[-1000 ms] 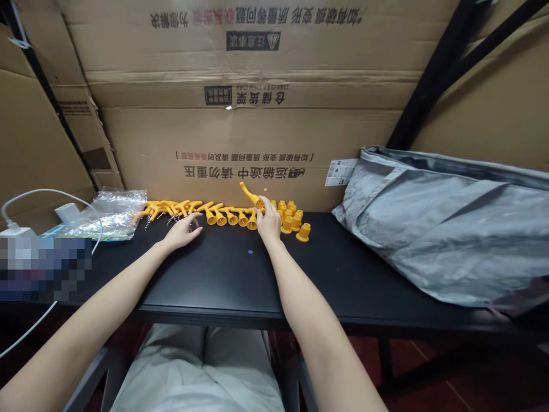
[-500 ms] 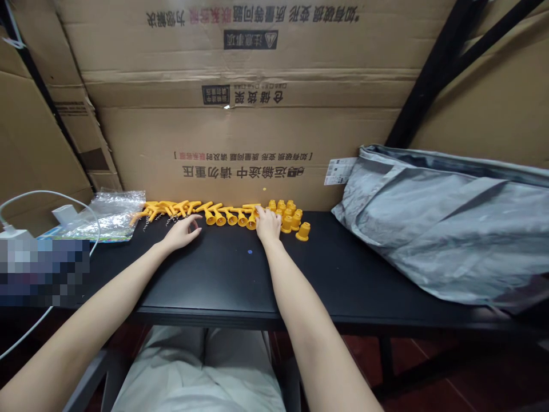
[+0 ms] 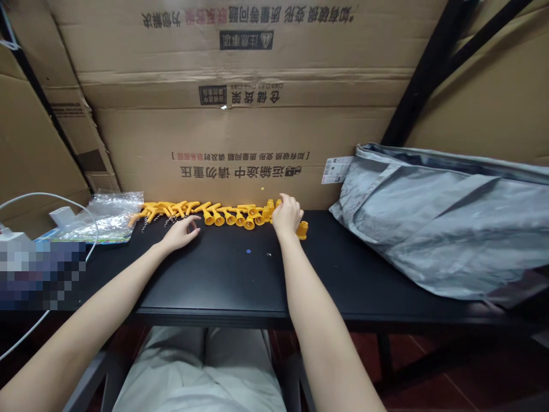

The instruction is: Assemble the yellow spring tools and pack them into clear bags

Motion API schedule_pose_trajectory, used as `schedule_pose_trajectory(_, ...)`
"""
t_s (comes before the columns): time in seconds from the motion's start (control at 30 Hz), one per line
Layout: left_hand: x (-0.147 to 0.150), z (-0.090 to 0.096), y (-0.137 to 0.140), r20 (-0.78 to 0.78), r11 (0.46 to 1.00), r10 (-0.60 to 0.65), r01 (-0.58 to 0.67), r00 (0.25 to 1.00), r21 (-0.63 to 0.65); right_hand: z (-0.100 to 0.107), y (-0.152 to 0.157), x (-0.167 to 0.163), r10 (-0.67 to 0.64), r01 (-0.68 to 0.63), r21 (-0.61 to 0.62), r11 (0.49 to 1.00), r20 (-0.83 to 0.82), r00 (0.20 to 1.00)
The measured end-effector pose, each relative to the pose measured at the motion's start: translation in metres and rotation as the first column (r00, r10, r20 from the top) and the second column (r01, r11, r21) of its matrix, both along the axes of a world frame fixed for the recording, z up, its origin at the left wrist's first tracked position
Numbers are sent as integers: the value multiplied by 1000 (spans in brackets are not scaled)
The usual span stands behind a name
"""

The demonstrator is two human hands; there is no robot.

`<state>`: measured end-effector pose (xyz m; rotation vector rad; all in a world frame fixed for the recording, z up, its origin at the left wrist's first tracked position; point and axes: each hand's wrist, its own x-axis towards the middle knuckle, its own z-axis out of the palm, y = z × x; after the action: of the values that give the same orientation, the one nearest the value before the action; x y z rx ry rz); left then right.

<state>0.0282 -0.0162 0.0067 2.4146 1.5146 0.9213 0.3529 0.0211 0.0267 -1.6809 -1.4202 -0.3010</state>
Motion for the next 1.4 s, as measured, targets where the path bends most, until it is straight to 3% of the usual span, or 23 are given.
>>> schedule_pose_trajectory(0.1,0,0,0,2,1000,1,-1,1000,-3,-2,-2,8,-92,96,-105,990,44,995)
schedule_pose_trajectory(0.23,1,1,0,0,1000,1,-1,1000,4,-5,-4,8,-119,153,-254,955,142,983)
schedule_pose_trajectory(0.43,3,2,-2,-10,1000,7,-7,1000,0,-14,-1,-5,54,9,-235,972,261,964)
schedule_pose_trajectory(0.6,3,1,-2,-6,1000,3,-3,1000,3,-27,7,-11,130,-53,-306,951,235,963)
schedule_pose_trajectory(0.93,2,3,-2,-26,1000,8,-8,1000,-11,-21,6,-14,81,-28,-171,985,311,947)
schedule_pose_trajectory(1.17,0,-2,4,-14,1000,11,-11,1000,7,0,-6,-24,61,-55,-29,998,273,960)
schedule_pose_trajectory(1.4,-2,-1,5,-53,998,46,-44,998,37,15,-23,-47,273,-266,-63,962,150,950)
